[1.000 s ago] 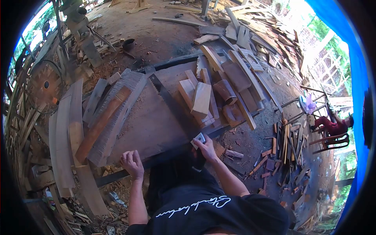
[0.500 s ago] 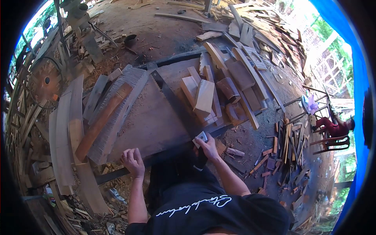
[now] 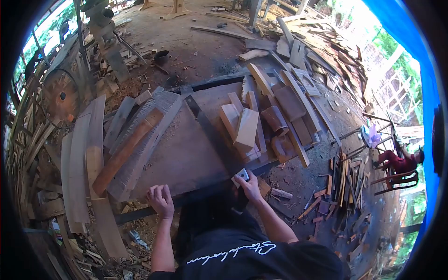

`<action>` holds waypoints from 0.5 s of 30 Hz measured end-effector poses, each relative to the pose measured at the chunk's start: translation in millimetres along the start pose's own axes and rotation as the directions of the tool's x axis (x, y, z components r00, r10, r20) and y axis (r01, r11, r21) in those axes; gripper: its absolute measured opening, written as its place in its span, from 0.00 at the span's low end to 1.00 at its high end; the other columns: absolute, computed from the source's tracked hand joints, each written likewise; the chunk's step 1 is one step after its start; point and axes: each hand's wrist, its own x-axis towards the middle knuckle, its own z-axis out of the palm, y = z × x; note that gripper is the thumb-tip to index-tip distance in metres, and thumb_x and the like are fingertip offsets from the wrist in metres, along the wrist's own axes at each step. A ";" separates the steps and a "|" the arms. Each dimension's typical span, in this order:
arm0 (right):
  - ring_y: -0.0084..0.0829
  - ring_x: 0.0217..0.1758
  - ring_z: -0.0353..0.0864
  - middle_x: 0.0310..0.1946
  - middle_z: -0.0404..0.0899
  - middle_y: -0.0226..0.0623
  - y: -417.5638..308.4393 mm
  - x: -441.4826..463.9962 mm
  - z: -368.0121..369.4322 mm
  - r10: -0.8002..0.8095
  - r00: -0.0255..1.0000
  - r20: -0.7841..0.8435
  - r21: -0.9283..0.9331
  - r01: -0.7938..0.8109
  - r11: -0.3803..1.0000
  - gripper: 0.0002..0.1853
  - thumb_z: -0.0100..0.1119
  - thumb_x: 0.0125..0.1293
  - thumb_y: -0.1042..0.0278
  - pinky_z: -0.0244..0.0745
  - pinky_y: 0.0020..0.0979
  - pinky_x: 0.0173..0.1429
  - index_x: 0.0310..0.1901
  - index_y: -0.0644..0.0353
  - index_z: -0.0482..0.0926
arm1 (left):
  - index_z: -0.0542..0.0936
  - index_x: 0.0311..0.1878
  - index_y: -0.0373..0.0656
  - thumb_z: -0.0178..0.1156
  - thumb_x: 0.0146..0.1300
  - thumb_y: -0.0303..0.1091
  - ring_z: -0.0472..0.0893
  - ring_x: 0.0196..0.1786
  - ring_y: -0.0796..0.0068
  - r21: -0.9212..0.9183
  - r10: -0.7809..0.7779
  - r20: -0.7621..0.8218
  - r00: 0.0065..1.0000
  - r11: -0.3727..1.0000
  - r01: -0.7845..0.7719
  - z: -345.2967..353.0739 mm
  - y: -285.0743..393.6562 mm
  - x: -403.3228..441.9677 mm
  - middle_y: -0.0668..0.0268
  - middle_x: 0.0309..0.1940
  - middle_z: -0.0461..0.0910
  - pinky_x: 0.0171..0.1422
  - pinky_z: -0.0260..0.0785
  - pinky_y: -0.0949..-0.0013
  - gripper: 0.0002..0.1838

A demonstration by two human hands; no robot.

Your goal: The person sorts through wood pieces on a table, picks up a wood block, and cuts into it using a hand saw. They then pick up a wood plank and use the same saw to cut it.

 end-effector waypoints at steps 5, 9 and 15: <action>0.27 0.18 0.78 0.23 0.79 0.38 0.5 0.9 -0.5 0.021 1.000 0.006 0.018 -0.022 1.000 0.17 0.63 0.69 0.59 0.75 0.27 0.22 0.47 0.62 0.69 | 0.80 0.35 0.44 0.59 0.68 0.40 0.74 0.46 0.58 -0.016 -0.007 0.008 1.000 1.000 0.007 -0.2 0.9 1.1 0.62 0.40 0.76 0.51 0.63 0.54 0.10; 0.26 0.17 0.78 0.23 0.80 0.38 4.6 2.1 -1.5 0.007 1.000 -0.003 -0.022 -0.007 1.000 0.17 0.63 0.69 0.59 0.75 0.27 0.21 0.46 0.62 0.69 | 0.80 0.36 0.44 0.59 0.68 0.40 0.75 0.46 0.58 -0.023 0.002 0.009 1.000 1.000 -0.001 -2.2 2.3 1.8 0.63 0.40 0.76 0.52 0.63 0.55 0.10; 0.28 0.17 0.78 0.23 0.80 0.38 5.6 2.3 -0.4 -0.006 1.000 -0.021 -0.034 0.006 0.999 0.17 0.62 0.67 0.59 0.76 0.29 0.21 0.48 0.61 0.70 | 0.80 0.36 0.44 0.61 0.67 0.39 0.75 0.46 0.60 -0.059 -0.009 -0.007 1.000 0.998 0.008 -6.5 3.3 4.2 0.64 0.39 0.76 0.54 0.63 0.55 0.09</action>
